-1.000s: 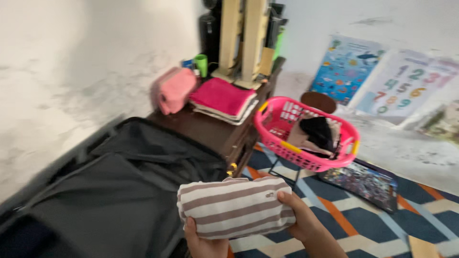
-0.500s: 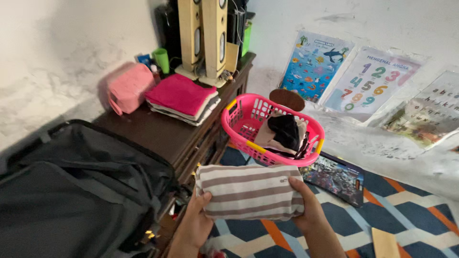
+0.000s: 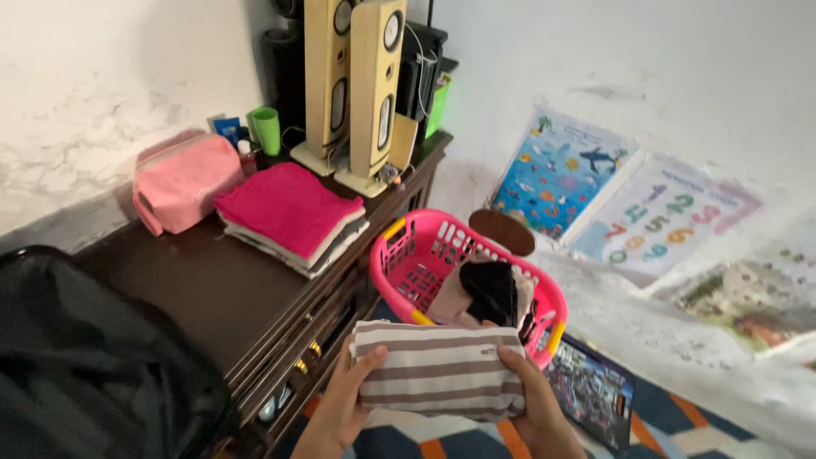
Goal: The person removes folded clothes from an open suitcase, places them on a nearby table, and stacks them. The person handles shirts and pants one at a time, then closes the suitcase's internal zippered cover.
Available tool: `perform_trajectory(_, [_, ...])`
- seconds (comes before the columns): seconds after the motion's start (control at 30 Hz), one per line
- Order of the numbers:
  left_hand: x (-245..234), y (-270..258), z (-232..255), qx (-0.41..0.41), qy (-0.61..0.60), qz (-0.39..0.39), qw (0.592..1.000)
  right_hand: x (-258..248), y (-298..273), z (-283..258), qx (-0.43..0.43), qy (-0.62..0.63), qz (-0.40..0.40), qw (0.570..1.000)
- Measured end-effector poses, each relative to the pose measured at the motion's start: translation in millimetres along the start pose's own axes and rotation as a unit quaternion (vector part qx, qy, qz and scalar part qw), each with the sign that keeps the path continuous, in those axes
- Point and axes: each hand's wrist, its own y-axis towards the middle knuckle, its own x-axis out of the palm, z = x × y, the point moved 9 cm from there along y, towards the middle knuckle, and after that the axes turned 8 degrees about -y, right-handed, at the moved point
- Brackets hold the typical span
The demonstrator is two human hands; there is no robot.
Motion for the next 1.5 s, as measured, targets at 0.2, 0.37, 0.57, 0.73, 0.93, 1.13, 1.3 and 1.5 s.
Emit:
perform_trajectory(0.2, [20, 56, 33, 0.065, -0.053, -0.004, 0.996, 12, 91, -37, 0.013, -0.055, -0.049, 0.997])
perform_trajectory(0.37, [0, 79, 49, 0.045, -0.036, 0.091, 0.994, 25, 163, -6, 0.114, -0.043, -0.086, 0.989])
perform_trajectory(0.57, [-58, 87, 64, 0.011, -0.049, 0.256, 0.965, 77, 234, 30, 0.234, -0.097, -0.150, 0.955])
perform_trajectory(0.73, [-81, 110, 100, 0.122, -0.126, 0.236, 0.956, 144, 308, 34, 0.268, -0.184, -0.194, 0.926])
perform_trajectory(0.93, [-72, 155, 169, 0.197, -0.147, 0.251, 0.936, 237, 396, 9, 0.219, -0.182, -0.335, 0.898])
perform_trajectory(1.13, [-64, 211, 219, 0.220, -0.122, 0.260, 0.932, 289, 487, 1, 0.236, -0.204, -0.372, 0.874])
perform_trajectory(1.3, [-78, 249, 249, 0.213, -0.083, 0.259, 0.938, 332, 536, 8, 0.215, -0.196, -0.394, 0.872])
perform_trajectory(1.5, [-96, 276, 290, 0.194, 0.003, 0.270, 0.943, 382, 576, 13, 0.188, -0.189, -0.401, 0.877])
